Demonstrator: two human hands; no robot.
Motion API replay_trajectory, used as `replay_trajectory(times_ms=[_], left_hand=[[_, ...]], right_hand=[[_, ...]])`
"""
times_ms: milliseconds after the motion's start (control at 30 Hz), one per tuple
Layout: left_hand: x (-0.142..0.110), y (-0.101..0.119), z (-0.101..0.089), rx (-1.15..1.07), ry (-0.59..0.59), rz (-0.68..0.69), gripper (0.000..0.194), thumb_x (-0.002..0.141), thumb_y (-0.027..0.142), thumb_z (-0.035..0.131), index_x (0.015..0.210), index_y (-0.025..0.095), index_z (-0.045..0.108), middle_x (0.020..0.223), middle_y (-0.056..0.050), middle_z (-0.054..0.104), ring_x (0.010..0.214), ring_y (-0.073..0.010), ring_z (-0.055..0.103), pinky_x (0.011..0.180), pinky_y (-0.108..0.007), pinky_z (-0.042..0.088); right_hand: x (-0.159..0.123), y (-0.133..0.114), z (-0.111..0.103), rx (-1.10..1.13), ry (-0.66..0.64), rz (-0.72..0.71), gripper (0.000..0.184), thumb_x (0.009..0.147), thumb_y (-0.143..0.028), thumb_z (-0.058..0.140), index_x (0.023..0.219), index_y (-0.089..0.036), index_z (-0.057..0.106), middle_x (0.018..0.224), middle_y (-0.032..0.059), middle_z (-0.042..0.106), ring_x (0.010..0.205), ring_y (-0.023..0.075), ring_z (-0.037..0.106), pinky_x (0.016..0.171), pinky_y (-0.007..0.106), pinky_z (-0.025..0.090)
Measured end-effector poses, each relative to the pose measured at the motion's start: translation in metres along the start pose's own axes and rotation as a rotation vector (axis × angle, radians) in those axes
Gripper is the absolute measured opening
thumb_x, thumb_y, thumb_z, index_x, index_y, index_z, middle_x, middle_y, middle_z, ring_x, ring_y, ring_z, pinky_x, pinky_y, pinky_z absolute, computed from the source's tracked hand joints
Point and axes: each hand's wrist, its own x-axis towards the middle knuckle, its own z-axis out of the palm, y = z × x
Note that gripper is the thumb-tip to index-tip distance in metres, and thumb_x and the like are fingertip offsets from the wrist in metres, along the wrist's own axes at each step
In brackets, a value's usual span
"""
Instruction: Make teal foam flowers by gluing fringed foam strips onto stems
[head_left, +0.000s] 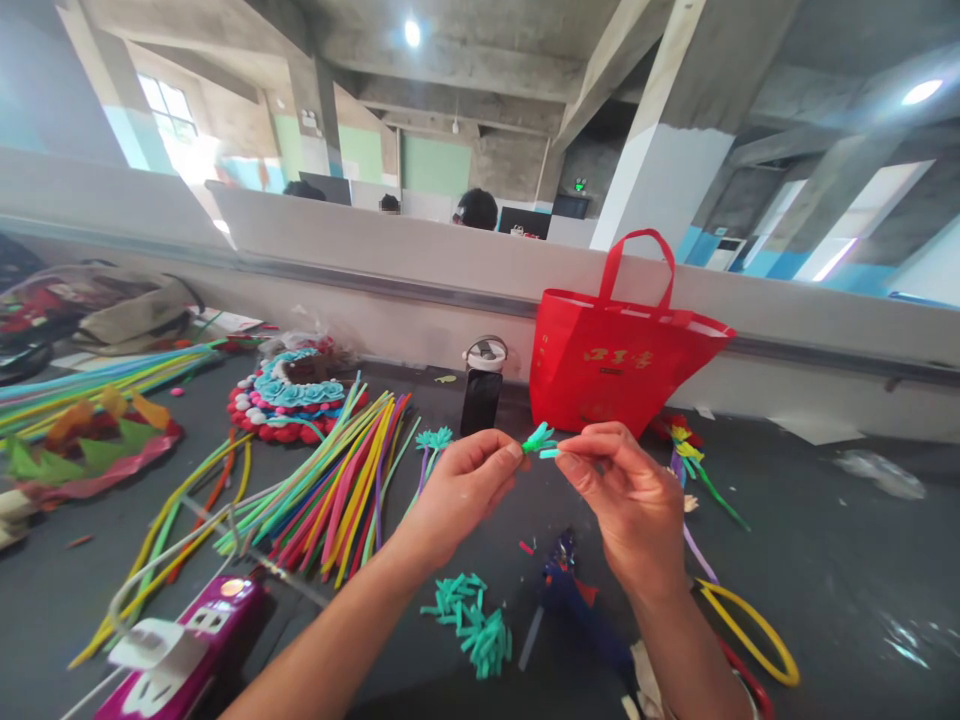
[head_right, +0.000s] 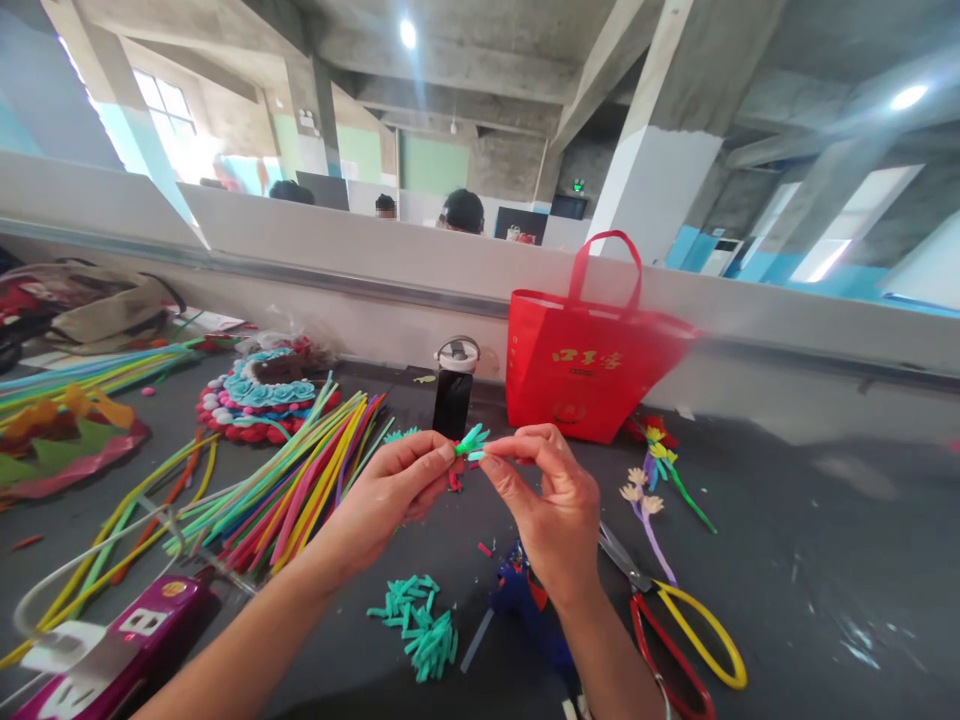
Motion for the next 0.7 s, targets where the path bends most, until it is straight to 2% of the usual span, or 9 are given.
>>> replay_trajectory(times_ms=[333,700], left_hand=[[-0.0010,-0.0014,0.0028,0.029,-0.013,0.002,0.030,0.087,0.045,0.060,0.076,0.017,0.055,0.057,0.007,0.038,0.048,-0.0051,0.027,0.043,-0.016,0.018],[0.0004,-0.0047,0.0023,0.037,-0.027,0.013,0.029,0.088,0.044,0.061,0.080,0.016,0.058,0.059,0.006,0.039,0.050,-0.0057,0.029,0.043,-0.017,0.020]], right_hand=[[-0.0006,0.0022,0.0035,-0.006,0.026,-0.023,0.003,0.086,-0.025,0.074,0.086,-0.027,0.072,0.086,-0.0014,0.061,0.084,0.0155,0.058,0.076,0.030,0.046],[-0.0030,-0.0004,0.0055,-0.127,0.050,-0.028,0.004,0.088,-0.028,0.072,0.085,-0.025,0.070,0.084,-0.0024,0.063,0.080,0.0150,0.060,0.073,0.030,0.046]])
